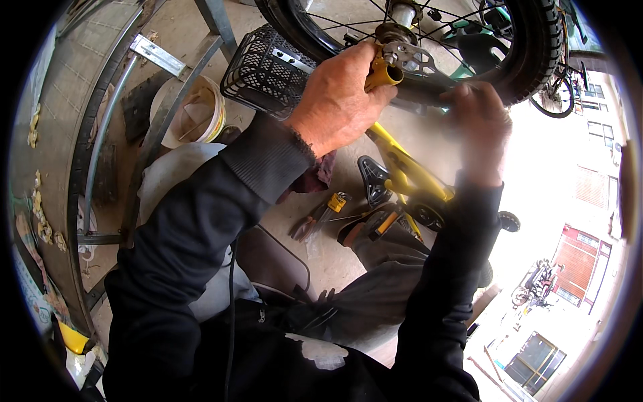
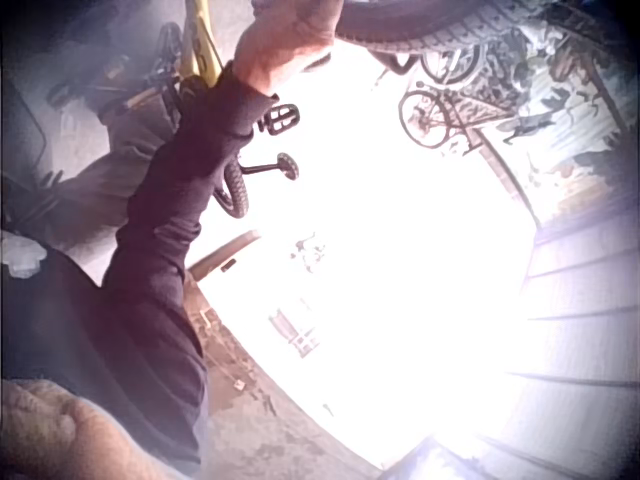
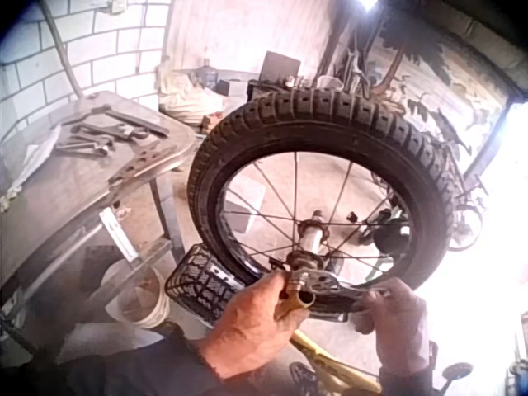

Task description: The person is sitting on the floor repairing a yellow bicycle. They use a yellow tool to adjust the rear wheel hub and chain area, then wipe the wheel with a cloth. Finally, they attach a metal pedal to the crank arm.

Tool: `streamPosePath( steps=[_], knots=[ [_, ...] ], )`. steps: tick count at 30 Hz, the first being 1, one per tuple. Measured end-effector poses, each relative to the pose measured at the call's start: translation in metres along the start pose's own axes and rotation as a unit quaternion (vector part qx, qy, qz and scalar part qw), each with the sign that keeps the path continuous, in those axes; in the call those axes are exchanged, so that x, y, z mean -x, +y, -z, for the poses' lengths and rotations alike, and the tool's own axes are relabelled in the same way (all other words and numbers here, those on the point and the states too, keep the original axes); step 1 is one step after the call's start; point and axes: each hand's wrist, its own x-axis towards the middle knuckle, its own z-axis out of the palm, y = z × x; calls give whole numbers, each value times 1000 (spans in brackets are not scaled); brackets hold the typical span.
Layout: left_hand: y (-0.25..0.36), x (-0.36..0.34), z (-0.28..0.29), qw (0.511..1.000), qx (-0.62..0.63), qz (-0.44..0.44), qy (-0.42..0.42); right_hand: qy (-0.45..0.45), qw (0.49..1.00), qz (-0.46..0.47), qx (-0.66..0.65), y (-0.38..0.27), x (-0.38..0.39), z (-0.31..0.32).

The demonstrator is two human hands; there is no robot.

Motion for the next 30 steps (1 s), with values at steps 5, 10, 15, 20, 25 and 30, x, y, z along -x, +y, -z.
streamPosePath(
  steps=[5, 10, 15, 20, 25, 30],
  knots=[
    [0, 0, -1, 1000, -4, 5, -1, -33, 999, -10, -43, 32, 1, -6],
    [2, 0, -1, 1000, 8, 5, 6, -57, 996, -2, -75, 56, 4, -21],
    [2, -1, 0, 1000, -1, 19, -2, -63, 998, 18, 7, 49, 8, -14],
    [2, -1, -2, 1000, 2, 17, -8, -64, 996, 50, -39, 69, 13, 2],
    [-1, 0, 0, 1000, -1, 9, 1, -75, 996, 46, -12, 68, 16, 4],
    [0, 0, -1, 1000, 4, 14, -5, -58, 998, 20, -32, 52, 17, -2]
  ],
)
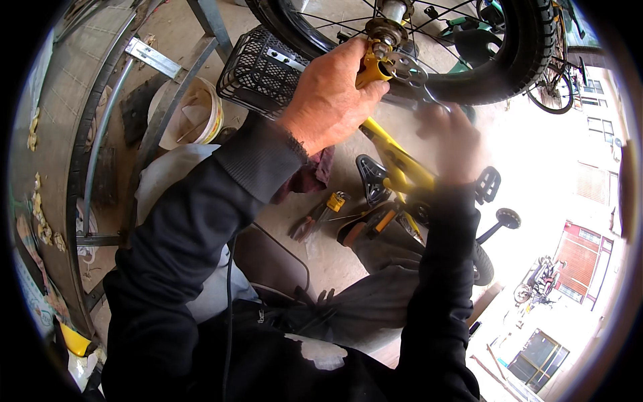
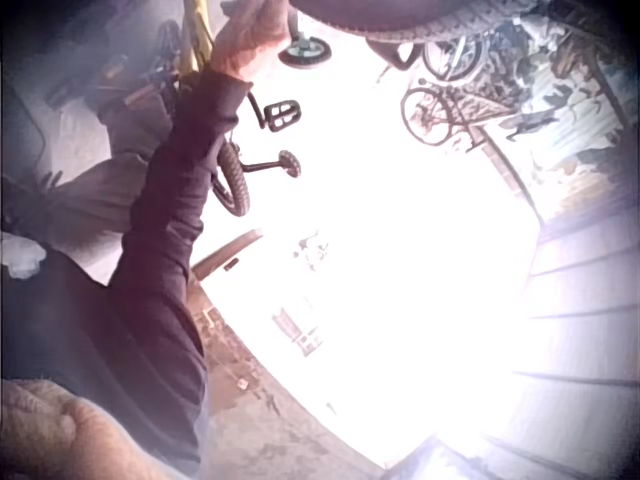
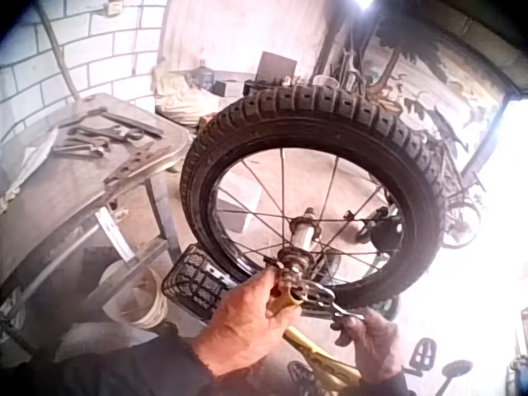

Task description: The person is sitting on the floor repairing a yellow bicycle. They use a yellow tool to adjust the rear wheel hub and chain area, then wipe the wheel with a cloth. Finally, they attach a metal pedal to the crank arm.

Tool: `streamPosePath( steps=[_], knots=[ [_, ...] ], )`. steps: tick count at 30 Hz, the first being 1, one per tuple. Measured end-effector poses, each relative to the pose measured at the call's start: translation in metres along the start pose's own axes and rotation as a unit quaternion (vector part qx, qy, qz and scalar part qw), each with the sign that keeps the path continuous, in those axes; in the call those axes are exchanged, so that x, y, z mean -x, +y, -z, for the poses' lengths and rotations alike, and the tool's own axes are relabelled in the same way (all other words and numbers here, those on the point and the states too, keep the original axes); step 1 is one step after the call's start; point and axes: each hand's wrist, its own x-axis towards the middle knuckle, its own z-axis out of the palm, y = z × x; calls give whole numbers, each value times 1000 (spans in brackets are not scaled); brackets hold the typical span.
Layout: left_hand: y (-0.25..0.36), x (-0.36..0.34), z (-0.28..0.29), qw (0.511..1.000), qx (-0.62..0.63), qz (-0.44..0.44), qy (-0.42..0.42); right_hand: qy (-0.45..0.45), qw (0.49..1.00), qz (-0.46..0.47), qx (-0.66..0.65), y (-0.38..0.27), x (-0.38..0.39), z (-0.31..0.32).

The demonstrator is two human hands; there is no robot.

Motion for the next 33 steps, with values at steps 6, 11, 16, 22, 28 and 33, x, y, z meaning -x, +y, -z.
streamPosePath(
  steps=[6, 11, 16, 22, 28, 33],
  knots=[
    [0, 0, 1, 1000, -4, -15, 0, 41, 997, 16, 64, -12, -2, -1],
    [-1, -1, 0, 1000, 6, -13, 1, 76, 989, 81, 102, -30, -7, 6],
    [-2, 0, 0, 1000, -8, -12, -2, 124, 981, 101, 106, -68, -8, 2],
    [0, 1, 2, 999, -34, -32, 4, 121, 958, 192, 174, -97, -11, -8],
    [0, 0, 1, 1000, -20, -17, 4, 105, 976, 125, 146, -98, -15, -2],
    [5, 0, 2, 999, 24, -17, 19, 114, 980, 93, 132, -98, -13, -5]
  ],
)
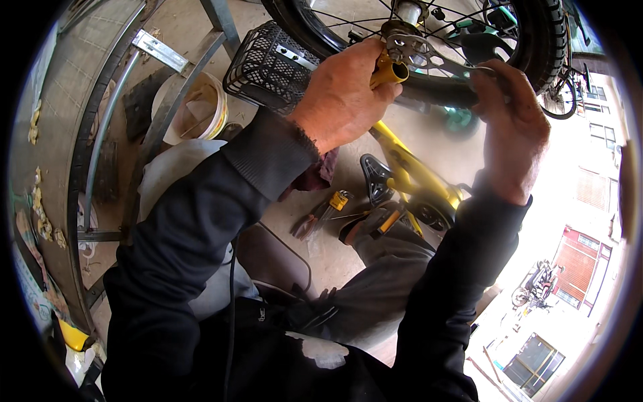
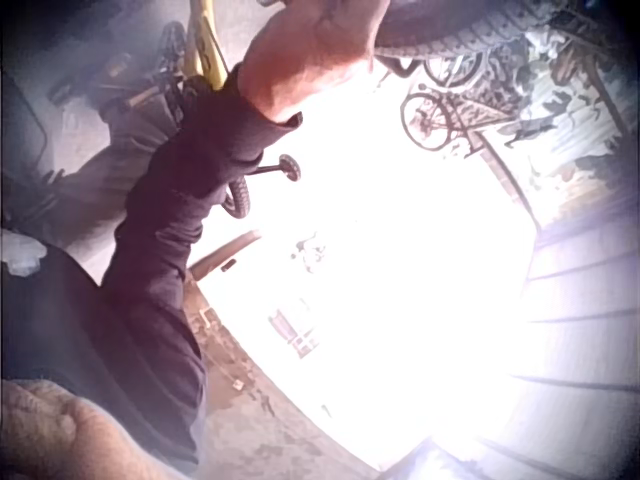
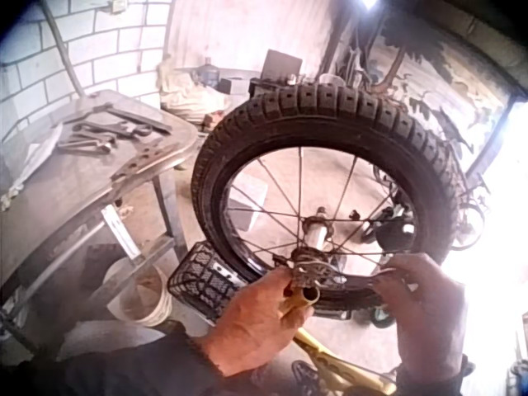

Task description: The person is sitting on the floor repairing a yellow bicycle. They use a yellow tool to adjust the rear wheel hub and chain area, then wipe the wheel with a cloth. Finally, they attach a metal pedal to the crank arm.

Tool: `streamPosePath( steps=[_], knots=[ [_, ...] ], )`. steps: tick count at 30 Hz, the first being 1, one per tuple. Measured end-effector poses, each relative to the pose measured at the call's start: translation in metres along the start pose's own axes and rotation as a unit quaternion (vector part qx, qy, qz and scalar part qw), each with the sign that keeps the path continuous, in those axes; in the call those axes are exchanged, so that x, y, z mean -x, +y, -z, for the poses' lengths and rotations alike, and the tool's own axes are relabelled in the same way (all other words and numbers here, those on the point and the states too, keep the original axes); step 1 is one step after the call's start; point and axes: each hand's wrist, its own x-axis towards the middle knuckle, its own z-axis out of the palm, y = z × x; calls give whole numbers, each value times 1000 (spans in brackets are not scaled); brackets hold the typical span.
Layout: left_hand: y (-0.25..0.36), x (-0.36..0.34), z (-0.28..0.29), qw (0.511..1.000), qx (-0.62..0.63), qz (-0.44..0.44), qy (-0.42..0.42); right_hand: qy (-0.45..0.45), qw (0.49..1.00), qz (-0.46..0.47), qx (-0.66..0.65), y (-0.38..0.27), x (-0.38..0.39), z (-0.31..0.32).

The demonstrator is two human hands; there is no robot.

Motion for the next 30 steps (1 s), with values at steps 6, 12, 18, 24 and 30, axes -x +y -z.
streamPosePath(
  steps=[6, 12, 18, 24, 30],
  knots=[
    [-4, 1, 1, 999, -43, -3, -15, -7, 997, -32, -73, 13, 3, -2],
    [-8, 0, 0, 999, -44, 1, -19, -38, 992, -103, -62, 40, 5, -5],
    [-5, 1, -2, 999, -31, 7, -9, -73, 984, -111, -120, 65, 11, -14],
    [-4, 0, -2, 999, -34, 23, -17, -105, 971, -112, -182, 83, 14, -18],
    [-6, 0, -2, 999, -30, 16, -19, -106, 973, -104, -176, 84, 17, -18]
  ],
)
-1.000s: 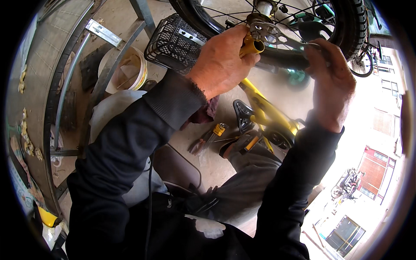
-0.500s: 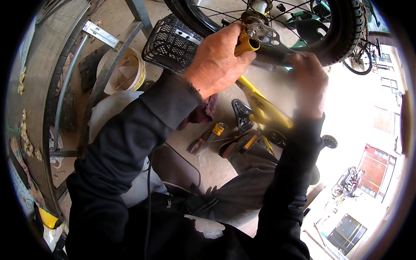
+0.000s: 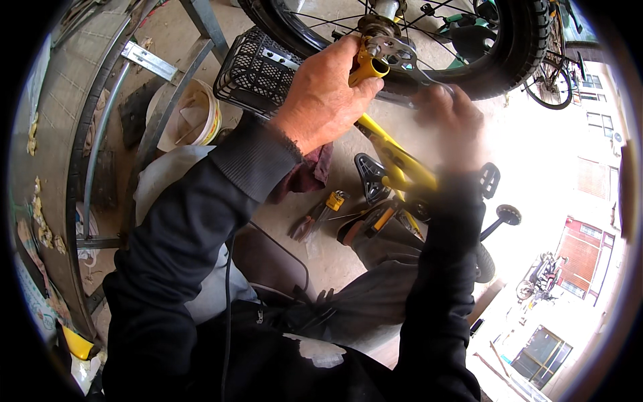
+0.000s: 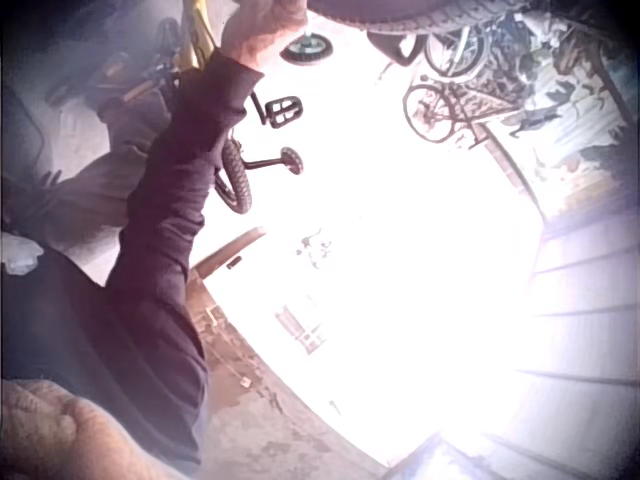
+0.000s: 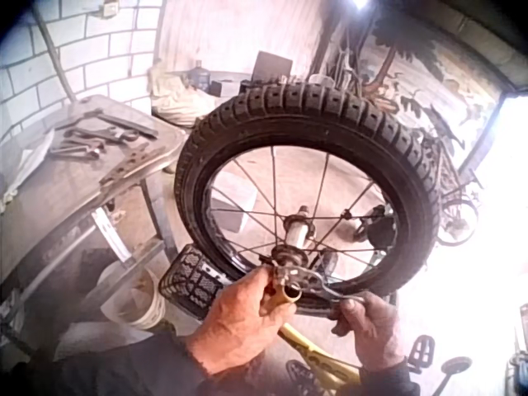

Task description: The person is sitting on the floor repairing a yellow bicycle. They use a yellow tool to adjust the rear wheel hub and chain area, then wipe the wheel with a cloth. Finally, they attach a metal pedal to the crank arm.

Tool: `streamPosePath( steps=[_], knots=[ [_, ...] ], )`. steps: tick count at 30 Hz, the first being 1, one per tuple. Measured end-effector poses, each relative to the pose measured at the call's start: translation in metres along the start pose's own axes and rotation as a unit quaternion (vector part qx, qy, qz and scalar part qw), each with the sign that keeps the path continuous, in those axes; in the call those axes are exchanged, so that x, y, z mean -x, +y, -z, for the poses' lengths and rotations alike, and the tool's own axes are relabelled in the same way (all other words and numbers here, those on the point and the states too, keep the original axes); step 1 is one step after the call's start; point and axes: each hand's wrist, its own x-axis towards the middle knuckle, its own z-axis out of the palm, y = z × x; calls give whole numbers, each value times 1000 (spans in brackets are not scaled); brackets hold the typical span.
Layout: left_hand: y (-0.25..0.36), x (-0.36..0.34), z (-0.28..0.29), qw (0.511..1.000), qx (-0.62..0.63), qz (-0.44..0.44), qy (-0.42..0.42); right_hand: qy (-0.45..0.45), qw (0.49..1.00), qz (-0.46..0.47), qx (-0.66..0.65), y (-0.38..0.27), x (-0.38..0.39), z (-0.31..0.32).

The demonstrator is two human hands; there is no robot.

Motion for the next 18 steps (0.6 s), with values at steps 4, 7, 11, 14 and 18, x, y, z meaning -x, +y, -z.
streamPosePath(
  steps=[4, 7, 11, 14, 18],
  knots=[
    [2, 0, 0, 1000, 4, 7, -1, 15, 997, 49, -52, -9, 6, 15],
    [1, 0, 0, 1000, -13, 1, 0, 30, 998, 38, -40, -9, 9, 24],
    [0, 0, 1, 1000, -20, 6, -1, 19, 998, 59, -19, -5, 11, 29],
    [0, 0, 1, 1000, -15, -3, 0, 3, 998, 64, -14, -4, 13, 27],
    [0, 1, 0, 1000, -15, -1, 3, -1, 999, 44, 11, -11, 14, 17]
  ],
)
